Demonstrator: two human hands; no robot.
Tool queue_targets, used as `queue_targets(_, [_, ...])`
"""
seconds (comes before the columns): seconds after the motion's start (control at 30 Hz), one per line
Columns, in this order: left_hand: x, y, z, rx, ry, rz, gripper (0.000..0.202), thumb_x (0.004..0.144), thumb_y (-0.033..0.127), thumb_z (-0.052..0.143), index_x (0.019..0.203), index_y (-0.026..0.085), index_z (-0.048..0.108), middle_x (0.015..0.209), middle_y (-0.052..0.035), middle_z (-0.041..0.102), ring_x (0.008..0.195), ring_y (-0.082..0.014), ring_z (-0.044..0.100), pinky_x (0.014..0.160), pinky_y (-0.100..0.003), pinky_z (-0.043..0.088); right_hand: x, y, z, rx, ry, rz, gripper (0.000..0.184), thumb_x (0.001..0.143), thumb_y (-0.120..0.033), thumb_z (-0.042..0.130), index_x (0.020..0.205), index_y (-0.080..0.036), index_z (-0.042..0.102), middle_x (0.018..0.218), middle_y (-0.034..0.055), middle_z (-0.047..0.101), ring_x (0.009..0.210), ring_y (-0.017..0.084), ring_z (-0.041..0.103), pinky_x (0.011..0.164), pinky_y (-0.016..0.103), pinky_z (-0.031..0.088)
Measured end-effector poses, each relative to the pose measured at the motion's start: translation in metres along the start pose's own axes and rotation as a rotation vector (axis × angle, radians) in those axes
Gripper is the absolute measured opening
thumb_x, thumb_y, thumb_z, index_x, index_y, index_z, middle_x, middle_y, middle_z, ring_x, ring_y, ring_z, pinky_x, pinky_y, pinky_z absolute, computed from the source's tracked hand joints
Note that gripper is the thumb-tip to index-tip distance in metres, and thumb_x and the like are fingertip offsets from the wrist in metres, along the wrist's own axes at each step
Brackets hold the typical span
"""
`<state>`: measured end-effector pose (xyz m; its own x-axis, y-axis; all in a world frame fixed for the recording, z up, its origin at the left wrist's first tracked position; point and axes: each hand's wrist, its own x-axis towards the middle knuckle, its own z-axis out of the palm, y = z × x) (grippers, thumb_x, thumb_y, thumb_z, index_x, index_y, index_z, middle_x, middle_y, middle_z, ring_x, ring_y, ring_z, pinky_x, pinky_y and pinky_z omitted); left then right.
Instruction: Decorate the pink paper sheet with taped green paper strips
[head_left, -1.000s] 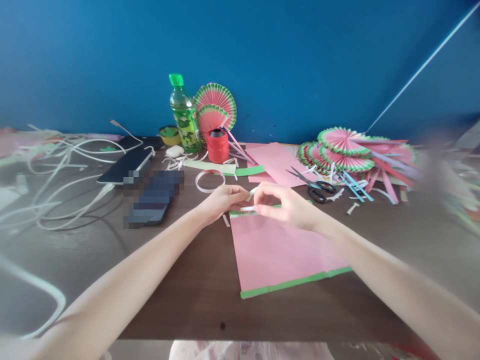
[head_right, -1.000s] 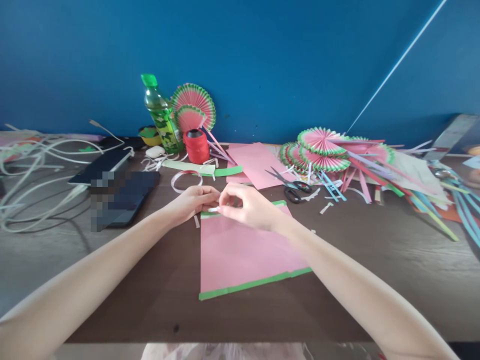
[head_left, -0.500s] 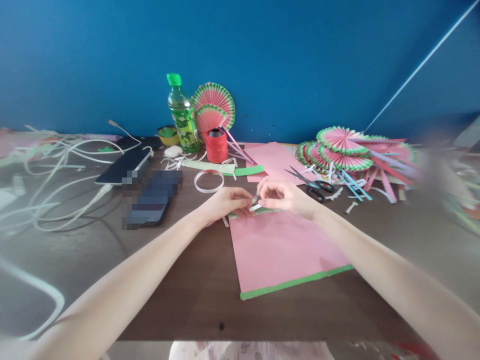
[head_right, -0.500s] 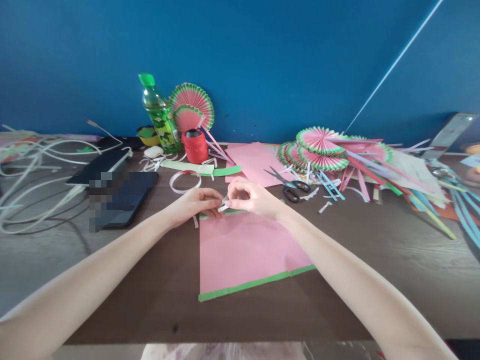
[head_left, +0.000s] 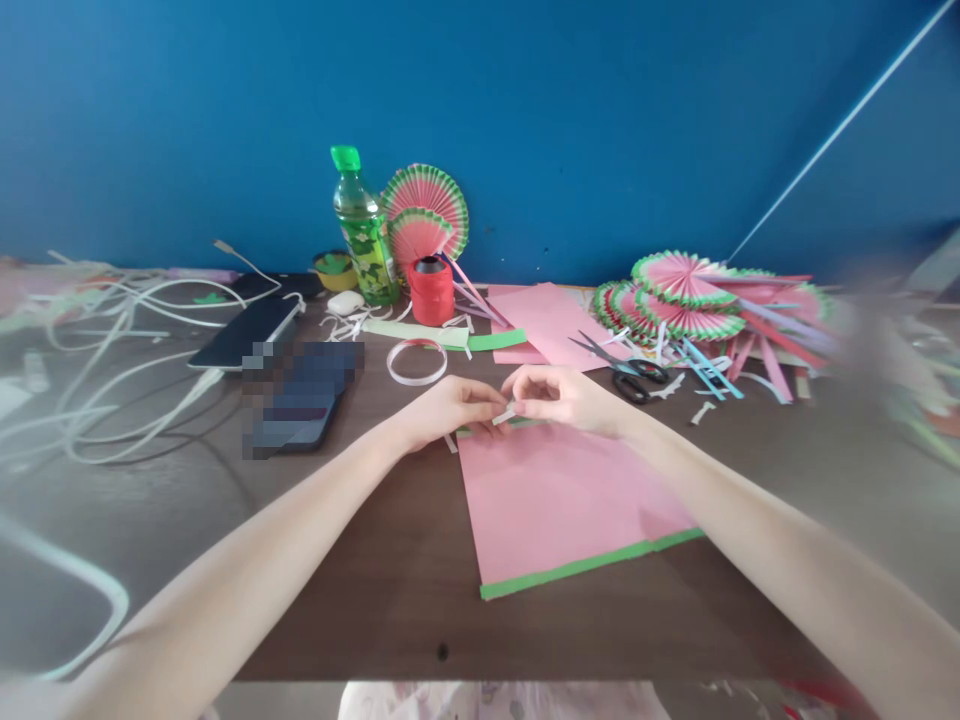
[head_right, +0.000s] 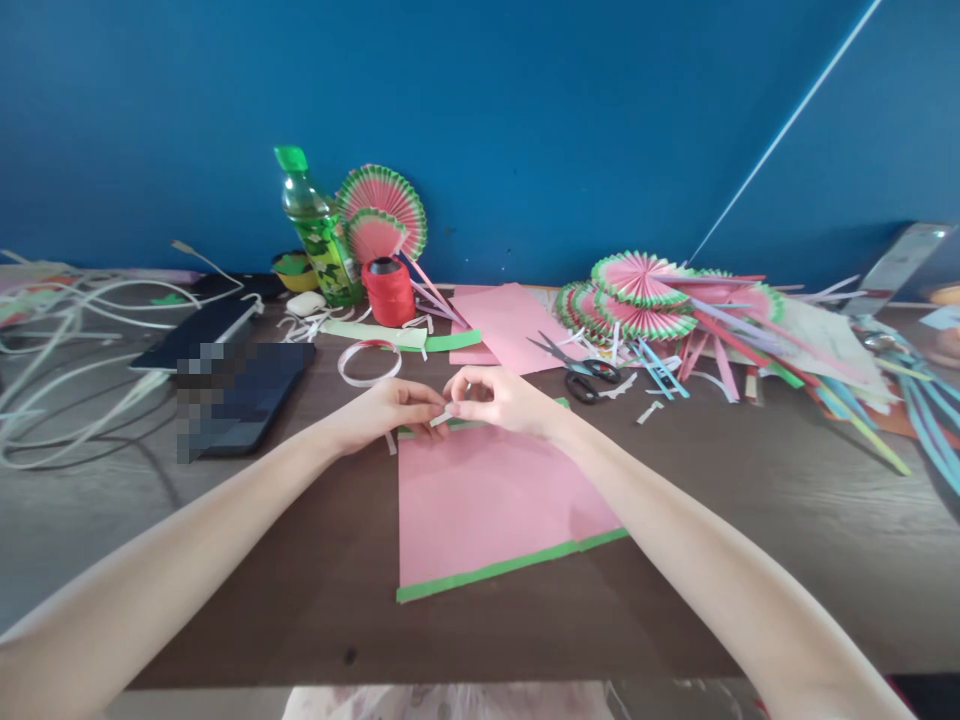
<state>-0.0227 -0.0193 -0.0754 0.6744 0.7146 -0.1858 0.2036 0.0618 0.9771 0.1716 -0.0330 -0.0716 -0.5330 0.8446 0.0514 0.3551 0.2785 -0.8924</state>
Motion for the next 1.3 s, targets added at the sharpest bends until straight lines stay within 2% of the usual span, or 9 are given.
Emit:
queue_targets(0.1, [-0.0005, 0.0014, -0.0002, 0.003, -0.010, -0.002, 0.018, 0.073, 0.025, 0.058, 0.081, 0.010, 0.063, 0.071, -0.0053, 0.067, 0.060, -0.0108, 0.061, 0.064, -0.023, 0.049, 0.0004, -0.0002, 0.0009, -0.009, 0.000, 0.002, 0.023, 0.072, -0.037, 0.060, 0.069, -0.017, 0.049, 0.079, 0.0012, 0.053, 0.063, 0.011, 0.046, 0.059, 0.026, 0.037])
queue_targets(0.23, [-0.0010, 0.0028, 0.0001, -0.002, -0.015, -0.014, 0.017, 0.073, 0.025, 0.058, 0.082, 0.011, 0.064, 0.071, -0.0053, 0.067, 0.060, -0.0114, 0.062, 0.063, -0.024, 0.049, 0.0009, -0.0004, 0.0018, -0.023, -0.001, -0.007, 0.023, 0.073, -0.038, 0.058, 0.069, -0.018, 0.049, 0.074, -0.0005, 0.050, 0.062, 0.010, 0.044, 0.058, 0.025, 0.036])
queue_targets(1.3, [-0.0008, 0.0027, 0.0002, 0.040, -0.015, -0.028, 0.020, 0.073, 0.023, 0.057, 0.085, 0.010, 0.065, 0.073, -0.0074, 0.069, 0.063, -0.0130, 0.063, 0.065, -0.025, 0.049, 0.0017, 0.0066, 0.0028, -0.116, 0.024, -0.031, 0.021, 0.076, -0.038, 0.054, 0.072, -0.017, 0.050, 0.069, -0.0010, 0.050, 0.060, 0.010, 0.045, 0.057, 0.024, 0.036])
